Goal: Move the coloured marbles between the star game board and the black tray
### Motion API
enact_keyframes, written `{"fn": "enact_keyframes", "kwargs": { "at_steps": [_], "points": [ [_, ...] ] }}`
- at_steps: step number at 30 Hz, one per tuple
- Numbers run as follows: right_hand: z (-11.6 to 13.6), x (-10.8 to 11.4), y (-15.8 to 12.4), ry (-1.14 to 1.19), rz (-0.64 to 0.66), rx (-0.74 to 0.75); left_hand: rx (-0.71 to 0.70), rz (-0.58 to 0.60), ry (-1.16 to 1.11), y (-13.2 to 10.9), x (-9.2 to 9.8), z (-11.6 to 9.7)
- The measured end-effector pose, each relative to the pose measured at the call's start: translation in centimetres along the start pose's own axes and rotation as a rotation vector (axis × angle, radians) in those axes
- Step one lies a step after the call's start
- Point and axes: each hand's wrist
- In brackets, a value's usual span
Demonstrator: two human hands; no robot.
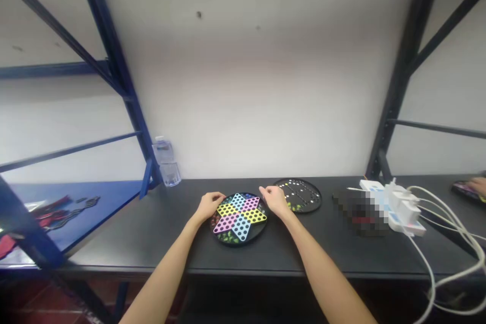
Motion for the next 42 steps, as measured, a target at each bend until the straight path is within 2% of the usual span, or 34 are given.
{"fn": "enact_keyframes", "kwargs": {
  "at_steps": [3,6,12,15,19,21,23,29,32,34,36,39,42],
  "points": [
    [0.1,0.0,-0.2,-0.363,-0.026,0.172,-0.010,-0.004,0.006,0.0,0.0,0.1],
    [0.2,0.3,-0.6,-0.527,0.050,0.235,0.003,-0.004,0.009,0.1,0.0,0.2],
    [0.8,1.4,-1.7,-0.685,0.229,0.226,0.009,-0.007,-0.003,0.0,-0.1,0.1],
    [0.9,1.5,-2.0,-0.705,0.260,0.214,0.010,-0.020,0.009,-0.1,-0.1,0.0],
    [0.2,1.2,-1.7,-0.662,0.259,0.270,-0.013,-0.017,0.002,-0.2,0.1,0.1],
    [-0.1,0.9,-1.3,-0.573,0.228,0.283,-0.004,-0.009,-0.001,-0.2,0.2,0.2],
    [-0.3,0.6,-0.7,-0.389,0.182,0.249,-0.006,-0.005,0.004,-0.2,0.3,0.2],
    [-0.4,0.6,0.8,0.584,0.066,-0.126,-0.018,-0.009,0.023,-0.2,0.4,-0.3],
    [-0.6,0.9,1.0,0.770,0.078,-0.215,-0.010,-0.008,0.018,-0.3,0.5,-0.5],
    [-0.6,0.8,0.9,0.681,0.060,-0.234,-0.007,-0.003,0.013,-0.3,0.5,-0.6],
    [-0.5,0.6,0.7,0.435,-0.025,-0.193,-0.002,-0.006,0.015,-0.2,0.5,-0.7],
    [0.0,0.2,0.1,-0.061,-0.173,0.010,-0.001,-0.009,0.028,-0.1,0.5,-0.6],
    [0.3,0.0,-0.6,-0.385,-0.103,0.178,-0.009,-0.001,0.025,-0.1,0.4,-0.4]
  ]
}}
Point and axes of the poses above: each hand's wrist, its own y-axis towards the middle knuckle, its own x-axis out of the back of the hand, z = x × y, and after that the axes turned 10 degrees about -y, right-handed
